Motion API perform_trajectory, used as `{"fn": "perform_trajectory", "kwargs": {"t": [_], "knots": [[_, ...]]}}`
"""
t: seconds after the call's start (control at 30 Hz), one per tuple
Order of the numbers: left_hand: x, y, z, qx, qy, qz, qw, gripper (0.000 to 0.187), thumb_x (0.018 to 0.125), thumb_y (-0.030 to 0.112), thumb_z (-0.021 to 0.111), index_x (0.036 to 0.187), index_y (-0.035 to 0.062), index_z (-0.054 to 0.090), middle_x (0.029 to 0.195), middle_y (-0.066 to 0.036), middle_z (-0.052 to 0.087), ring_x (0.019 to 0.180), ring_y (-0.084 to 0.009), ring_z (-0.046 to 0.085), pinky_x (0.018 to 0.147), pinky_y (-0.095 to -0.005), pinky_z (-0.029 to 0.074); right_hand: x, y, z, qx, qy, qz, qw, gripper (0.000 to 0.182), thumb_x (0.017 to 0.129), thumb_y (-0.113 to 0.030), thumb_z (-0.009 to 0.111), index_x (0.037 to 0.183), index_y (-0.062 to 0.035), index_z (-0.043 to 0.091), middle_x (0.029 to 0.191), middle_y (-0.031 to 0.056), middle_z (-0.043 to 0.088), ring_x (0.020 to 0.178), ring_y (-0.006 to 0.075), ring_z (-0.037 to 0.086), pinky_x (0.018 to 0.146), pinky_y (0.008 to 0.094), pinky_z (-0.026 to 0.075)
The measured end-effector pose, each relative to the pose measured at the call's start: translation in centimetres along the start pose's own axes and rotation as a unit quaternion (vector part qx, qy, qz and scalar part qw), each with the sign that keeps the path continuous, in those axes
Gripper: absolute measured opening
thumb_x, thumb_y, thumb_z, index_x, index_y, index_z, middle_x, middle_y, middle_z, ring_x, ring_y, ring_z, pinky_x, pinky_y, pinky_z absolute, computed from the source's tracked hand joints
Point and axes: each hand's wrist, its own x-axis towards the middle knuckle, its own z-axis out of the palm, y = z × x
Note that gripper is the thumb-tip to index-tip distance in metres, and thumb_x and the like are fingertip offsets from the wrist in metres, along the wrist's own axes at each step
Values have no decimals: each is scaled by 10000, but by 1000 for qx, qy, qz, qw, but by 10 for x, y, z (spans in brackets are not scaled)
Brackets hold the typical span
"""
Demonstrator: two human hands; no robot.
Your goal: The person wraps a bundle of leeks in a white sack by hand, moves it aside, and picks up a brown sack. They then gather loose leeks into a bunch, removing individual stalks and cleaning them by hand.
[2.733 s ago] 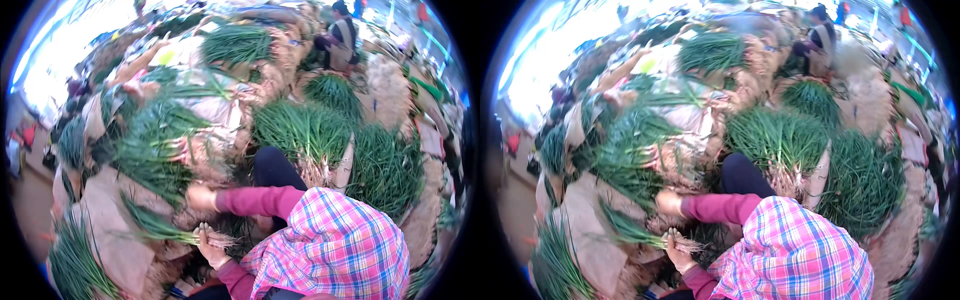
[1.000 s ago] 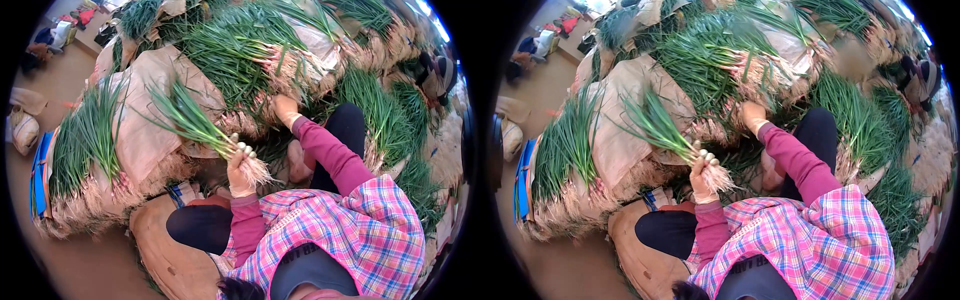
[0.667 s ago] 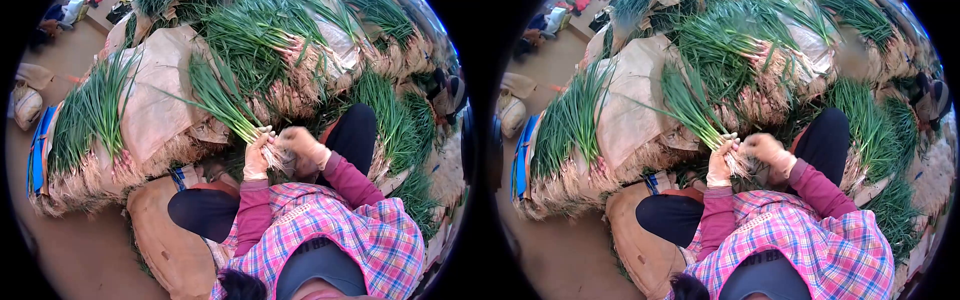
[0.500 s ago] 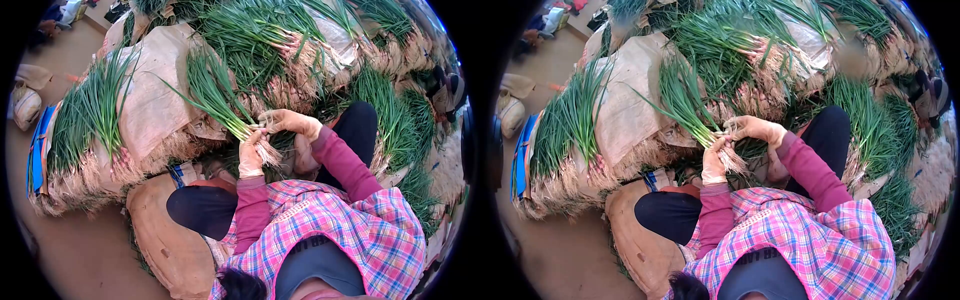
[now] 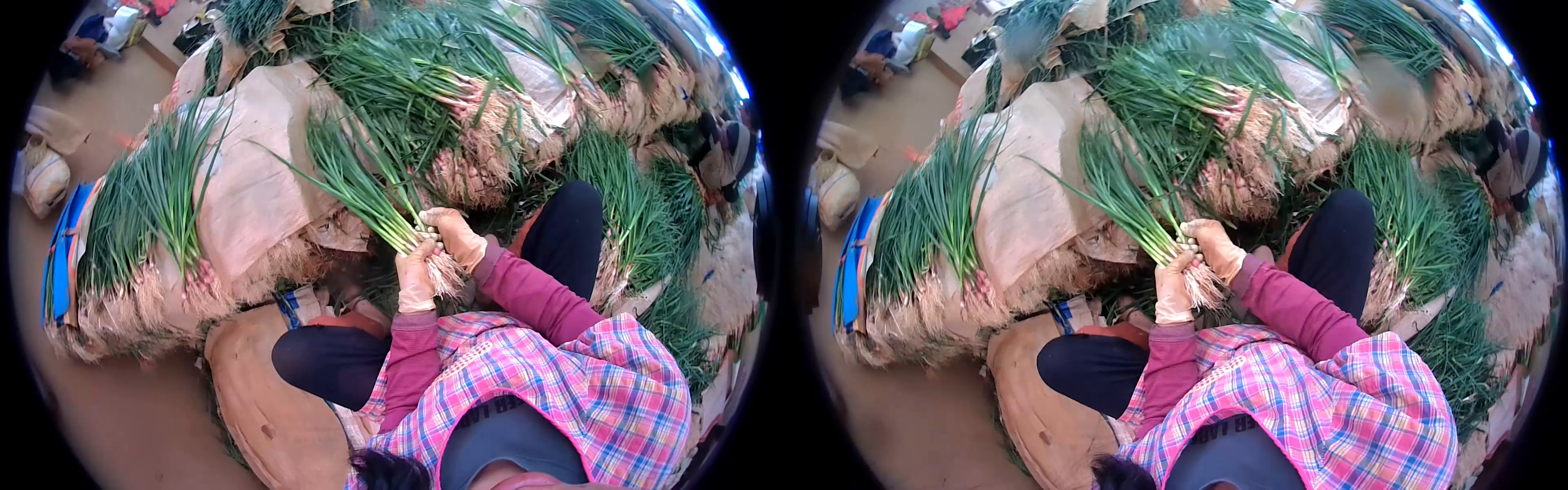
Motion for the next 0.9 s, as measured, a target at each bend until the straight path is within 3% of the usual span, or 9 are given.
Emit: {"fn": "perform_trajectory", "kwargs": {"t": [0.2, 0.27, 0.3, 0.33, 0.43, 0.53, 0.6, 0.67, 0.9], "knots": [[3, 10, 7, -47, -35, -13, 998, 189, 805, -64, 597, 986, -9, 584, 882, -115, 656, 692, -180, 626, 645, -297, 542, 7, -1, -4, 63, -2, -37, 997, 218, 956, -214, 476, 821, -69, 570, 608, -21, 505, 448, 103, 422, 383, 238, 337], [-12, 18, 11, -97, -52, -16, 994, 175, 813, -53, 594, 979, 2, 577, 883, -126, 652, 703, -186, 627, 661, -317, 543, 66, 5, -76, 454, -145, 67, 876, 250, 961, -247, 452, 826, -72, 569, 586, -42, 449, 448, 107, 398, 406, 236, 332], [-16, 22, 11, -88, -91, -14, 992, 184, 831, -21, 597, 1009, 20, 579, 951, -145, 658, 752, -197, 633, 720, -363, 559, 58, -2, -76, 191, -31, -32, 981, 254, 951, -269, 482, 833, -66, 580, 598, -32, 474, 456, 108, 420, 418, 244, 346], [-21, 26, 14, -63, -80, -17, 995, 181, 831, -23, 595, 1006, 20, 580, 994, -159, 657, 815, -220, 648, 779, -389, 561, 46, -15, -68, -93, 82, -136, 983, 264, 942, -292, 513, 840, -61, 590, 610, -23, 499, 464, 108, 442, 429, 252, 360], [-17, 25, 12, -98, -98, -53, 989, 216, 840, -16, 583, 1053, 19, 568, 1060, -180, 648, 948, -280, 654, 842, -406, 550, 2, -26, -49, -528, 60, -91, 842, 315, 889, -328, 626, 945, -19, 639, 704, 43, 603, 550, 141, 564, 483, 287, 452], [-15, 9, 12, -114, -109, -73, 985, 273, 846, 12, 556, 1117, -14, 544, 1064, -139, 619, 973, -282, 635, 861, -381, 529, -8, -35, -30, -137, -210, -80, 965, 242, 901, -185, 620, 1068, -10, 627, 896, 16, 655, 740, 108, 600, 609, 268, 507], [-21, 12, 21, -98, -113, -83, 985, 309, 855, 3, 542, 1163, 1, 522, 1061, -132, 604, 989, -255, 618, 850, -387, 535, 14, -36, -26, -442, -165, -228, 852, 176, 866, -169, 655, 975, -32, 671, 796, 3, 646, 735, 79, 597, 627, 241, 498], [-23, 22, 24, -45, -128, -26, 990, 369, 860, -16, 512, 1227, 29, 502, 1161, -130, 596, 1104, -264, 586, 941, -459, 492, -10, -67, -2, -342, -117, -71, 930, 150, 860, -147, 651, 959, -40, 686, 756, 6, 640, 683, 97, 598, 660, 245, 484], [-47, 50, 39, -79, -133, 22, 988, 204, 868, 38, 590, 1061, 92, 549, 1081, -140, 625, 871, -228, 640, 796, -412, 556, -150, -265, -30, -299, -88, -196, 930, 172, 895, -158, 613, 1023, -59, 671, 760, 14, 637, 474, 33, 532, 384, 159, 387]]}}
